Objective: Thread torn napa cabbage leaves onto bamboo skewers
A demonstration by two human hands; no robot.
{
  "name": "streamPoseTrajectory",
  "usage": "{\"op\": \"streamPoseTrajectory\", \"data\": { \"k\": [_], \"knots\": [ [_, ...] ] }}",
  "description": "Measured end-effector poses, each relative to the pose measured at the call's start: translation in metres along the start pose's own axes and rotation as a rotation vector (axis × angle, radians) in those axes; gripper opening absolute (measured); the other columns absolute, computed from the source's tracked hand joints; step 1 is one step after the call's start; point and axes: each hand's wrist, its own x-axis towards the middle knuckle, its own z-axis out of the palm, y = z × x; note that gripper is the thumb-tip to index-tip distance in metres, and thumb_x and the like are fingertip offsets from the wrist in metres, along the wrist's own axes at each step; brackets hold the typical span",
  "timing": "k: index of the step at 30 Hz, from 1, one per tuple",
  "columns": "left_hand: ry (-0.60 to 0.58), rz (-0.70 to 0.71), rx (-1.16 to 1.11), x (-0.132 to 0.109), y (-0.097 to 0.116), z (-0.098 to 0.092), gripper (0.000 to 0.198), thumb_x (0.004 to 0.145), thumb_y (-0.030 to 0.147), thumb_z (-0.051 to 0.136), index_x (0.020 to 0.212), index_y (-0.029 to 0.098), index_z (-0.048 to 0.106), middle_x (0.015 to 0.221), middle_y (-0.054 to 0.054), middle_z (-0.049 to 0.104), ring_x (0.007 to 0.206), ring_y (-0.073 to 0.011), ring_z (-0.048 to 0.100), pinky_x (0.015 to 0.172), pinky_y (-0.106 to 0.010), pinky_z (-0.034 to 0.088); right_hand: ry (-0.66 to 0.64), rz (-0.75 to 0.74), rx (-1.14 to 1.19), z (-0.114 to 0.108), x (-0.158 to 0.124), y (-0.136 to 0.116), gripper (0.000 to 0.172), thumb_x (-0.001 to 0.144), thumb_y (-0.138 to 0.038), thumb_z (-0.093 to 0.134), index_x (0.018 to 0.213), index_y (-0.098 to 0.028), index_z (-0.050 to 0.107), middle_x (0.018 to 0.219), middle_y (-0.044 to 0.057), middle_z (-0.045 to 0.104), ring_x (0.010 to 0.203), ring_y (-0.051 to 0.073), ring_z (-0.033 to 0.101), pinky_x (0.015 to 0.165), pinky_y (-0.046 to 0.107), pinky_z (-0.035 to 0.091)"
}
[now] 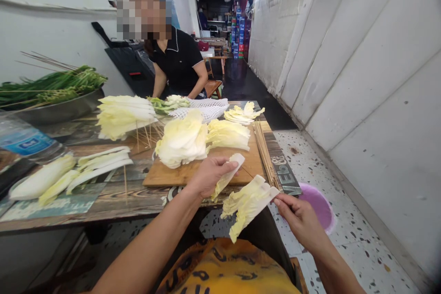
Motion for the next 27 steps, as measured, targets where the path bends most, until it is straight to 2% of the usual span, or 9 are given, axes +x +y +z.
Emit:
{"op": "streamPoseTrajectory", "data": {
  "k": [5, 12, 16, 21, 27],
  "knots": [
    [0.002, -0.02, -0.022, -0.002, 0.0, 0.002, 0.033, 0.055, 0.037, 0.081, 0.075, 0.013, 0.071, 0.065, -0.002, 0.067, 0.059, -0.0115, 0.056, 0.056, -0.021, 0.039, -0.025, 0.013, 0.028, 0.0, 0.001, 0.0, 0.036, 0.089, -0.04, 0.046, 0.097, -0.016, 0.071, 0.075, 0.003, 0.065, 0.071, 0.018, 0.057, 0.065, 0.026, 0.045],
    [-0.024, -0.058, -0.038, -0.004, -0.002, 0.006, 0.031, 0.053, 0.038, 0.082, 0.069, 0.014, 0.07, 0.062, -0.001, 0.066, 0.056, -0.012, 0.056, 0.055, -0.022, 0.04, -0.04, 0.028, 0.043, 0.003, 0.002, -0.001, 0.037, 0.089, -0.041, 0.044, 0.099, -0.016, 0.069, 0.065, 0.0, 0.056, 0.059, 0.014, 0.046, 0.056, 0.024, 0.039],
    [-0.032, -0.066, -0.037, -0.005, -0.002, 0.006, 0.036, 0.05, 0.039, 0.083, 0.071, 0.013, 0.07, 0.064, -0.002, 0.066, 0.057, -0.0126, 0.057, 0.056, -0.023, 0.041, -0.053, 0.028, 0.052, 0.003, 0.002, -0.001, 0.037, 0.089, -0.042, 0.043, 0.098, -0.016, 0.069, 0.065, 0.0, 0.052, 0.059, 0.013, 0.042, 0.055, 0.023, 0.037],
    [-0.053, -0.062, -0.048, -0.01, -0.001, 0.005, 0.038, 0.055, 0.042, 0.08, 0.076, 0.013, 0.071, 0.07, -0.004, 0.068, 0.058, -0.0117, 0.056, 0.053, -0.022, 0.041, -0.045, 0.034, 0.08, 0.003, 0.002, -0.002, 0.037, 0.089, -0.043, 0.044, 0.092, -0.015, 0.069, 0.062, -0.001, 0.049, 0.058, 0.012, 0.04, 0.055, 0.023, 0.035],
    [-0.016, -0.003, 0.048, -0.016, -0.005, 0.005, 0.037, 0.061, 0.048, 0.074, 0.067, 0.012, 0.067, 0.057, -0.002, 0.061, 0.046, -0.0082, 0.047, 0.045, -0.02, 0.032, -0.051, 0.016, 0.065, 0.003, 0.002, -0.001, 0.035, 0.089, -0.041, 0.044, 0.091, -0.016, 0.069, 0.066, 0.001, 0.055, 0.061, 0.014, 0.045, 0.057, 0.024, 0.039]
  ]
}}
